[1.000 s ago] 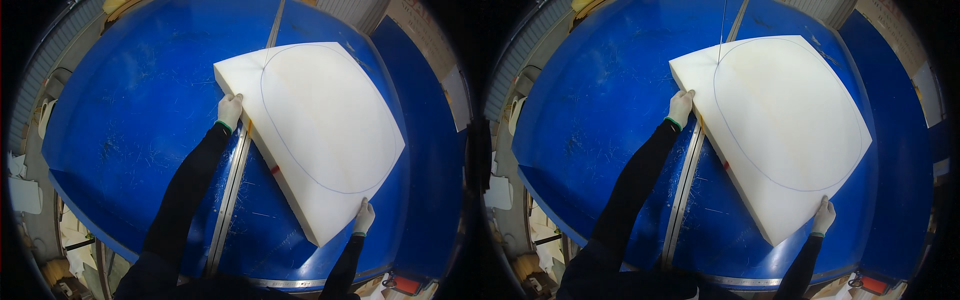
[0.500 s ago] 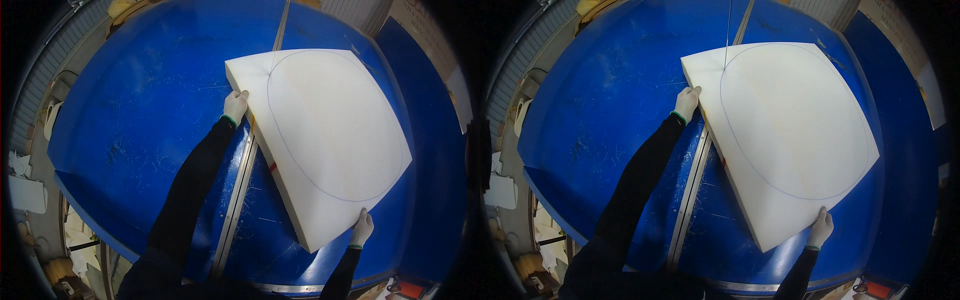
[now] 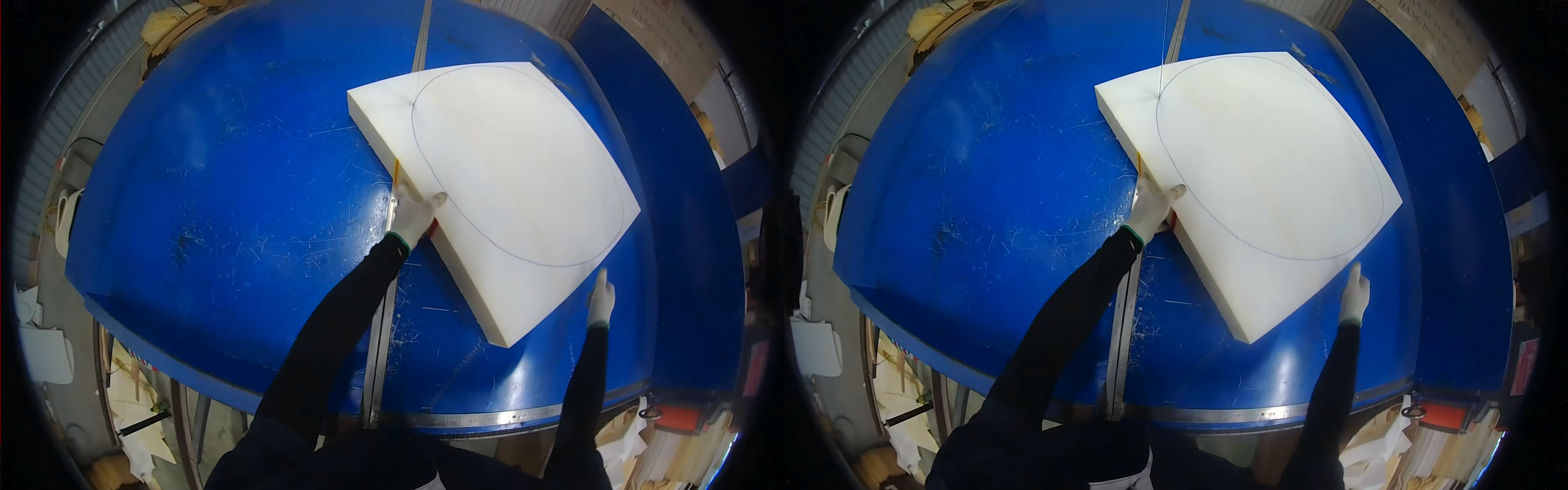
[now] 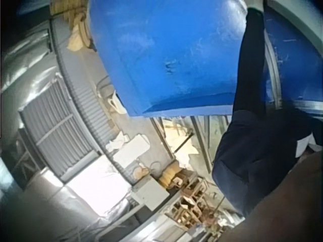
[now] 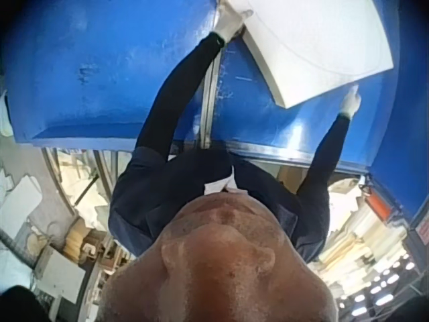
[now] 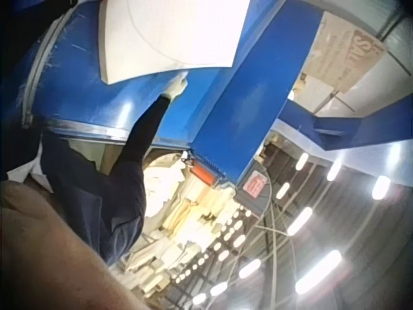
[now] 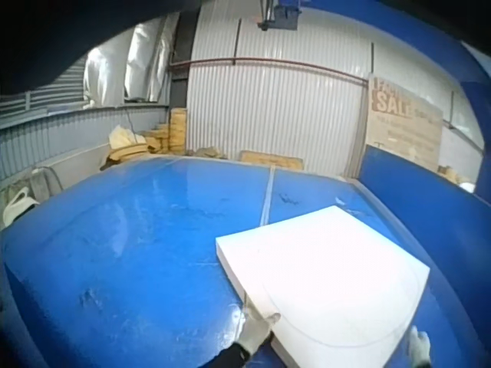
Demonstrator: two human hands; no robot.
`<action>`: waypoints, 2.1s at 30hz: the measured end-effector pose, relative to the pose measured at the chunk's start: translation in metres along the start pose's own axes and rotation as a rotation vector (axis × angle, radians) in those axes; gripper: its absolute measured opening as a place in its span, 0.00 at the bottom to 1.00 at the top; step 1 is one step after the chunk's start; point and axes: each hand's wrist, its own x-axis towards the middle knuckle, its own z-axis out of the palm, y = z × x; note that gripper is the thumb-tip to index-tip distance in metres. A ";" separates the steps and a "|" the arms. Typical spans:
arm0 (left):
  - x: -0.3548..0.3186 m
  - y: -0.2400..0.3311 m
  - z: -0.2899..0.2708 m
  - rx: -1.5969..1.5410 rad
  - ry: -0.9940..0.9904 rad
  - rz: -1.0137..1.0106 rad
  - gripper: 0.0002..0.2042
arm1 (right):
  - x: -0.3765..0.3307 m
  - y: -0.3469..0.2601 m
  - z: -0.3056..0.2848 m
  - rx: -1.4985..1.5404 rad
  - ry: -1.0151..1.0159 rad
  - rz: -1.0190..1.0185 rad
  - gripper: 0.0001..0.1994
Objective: The person uses a large blue band saw to cut a circular shape out of a rectangular white foam block. They guide the foam along the blade to follow a pre-drawn line, then remove the cut pieces and place them into a basket.
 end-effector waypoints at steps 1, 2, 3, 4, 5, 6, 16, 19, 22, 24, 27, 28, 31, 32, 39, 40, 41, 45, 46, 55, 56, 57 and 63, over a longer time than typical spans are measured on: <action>-0.009 0.005 0.003 -0.018 -0.028 -0.026 0.54 | 0.012 -0.008 -0.003 0.026 -0.061 0.097 0.33; -0.017 0.013 0.006 -0.032 -0.048 -0.043 0.54 | 0.024 -0.011 0.002 0.006 -0.087 0.168 0.33; -0.008 -0.002 0.009 0.011 -0.005 0.051 0.53 | 0.036 -0.014 0.006 -0.016 -0.114 0.238 0.33; 0.014 -0.020 0.001 0.044 0.067 0.164 0.52 | 0.052 -0.031 0.026 -0.028 -0.165 0.281 0.33; 0.018 -0.027 -0.002 0.059 0.107 0.204 0.51 | 0.055 -0.039 0.037 -0.057 -0.185 0.296 0.33; 0.021 -0.034 -0.003 0.072 0.149 0.240 0.50 | 0.060 -0.047 0.045 -0.085 -0.206 0.310 0.33; 0.009 -0.028 0.010 0.003 0.157 0.203 0.42 | 0.077 -0.007 0.025 -0.073 -0.228 0.114 0.27; 0.004 -0.018 0.010 -0.030 0.142 0.195 0.42 | 0.073 -0.008 0.025 -0.073 -0.218 0.100 0.26; 0.003 -0.013 0.007 -0.033 0.136 0.172 0.44 | 0.068 -0.006 0.025 -0.044 -0.214 0.104 0.26; 0.003 -0.011 0.005 -0.002 0.147 0.168 0.45 | 0.064 -0.004 0.025 -0.030 -0.201 0.126 0.26; 0.002 -0.008 0.000 0.043 0.167 0.161 0.47 | 0.050 -0.005 0.028 -0.019 -0.224 0.148 0.25; 0.002 -0.008 0.000 0.037 0.161 0.149 0.48 | 0.049 -0.003 0.024 -0.009 -0.225 0.142 0.25; 0.008 -0.010 -0.003 -0.005 0.136 0.126 0.48 | 0.045 -0.001 0.022 -0.003 -0.219 0.129 0.25; 0.011 -0.013 -0.006 -0.021 0.130 0.121 0.49 | 0.041 -0.003 0.025 -0.015 -0.212 0.129 0.25; 0.016 -0.008 -0.009 0.062 0.145 0.110 0.47 | 0.022 -0.004 0.023 0.052 -0.204 0.149 0.26; 0.017 -0.007 -0.012 0.064 0.153 0.111 0.47 | 0.017 -0.006 0.025 0.039 -0.202 0.134 0.26; 0.018 -0.006 -0.014 0.067 0.161 0.111 0.47 | 0.012 -0.007 0.026 0.026 -0.200 0.119 0.26; 0.013 0.005 -0.011 0.008 0.157 0.065 0.48 | -0.001 -0.003 0.017 0.035 -0.196 0.098 0.27; 0.017 0.002 -0.014 0.031 0.184 0.059 0.48 | -0.005 -0.006 0.019 0.033 -0.202 0.098 0.26; 0.032 0.011 -0.025 0.103 0.225 -0.029 0.44 | -0.043 -0.014 0.020 0.000 -0.207 0.077 0.27; 0.036 0.012 -0.028 0.121 0.227 -0.035 0.43 | -0.051 -0.018 0.023 -0.008 -0.203 0.079 0.27; 0.040 0.012 -0.031 0.147 0.242 -0.034 0.42 | -0.056 -0.020 0.025 -0.016 -0.198 0.081 0.27; 0.051 0.018 -0.040 0.181 0.233 -0.014 0.42 | -0.081 -0.023 0.027 0.062 -0.221 0.089 0.27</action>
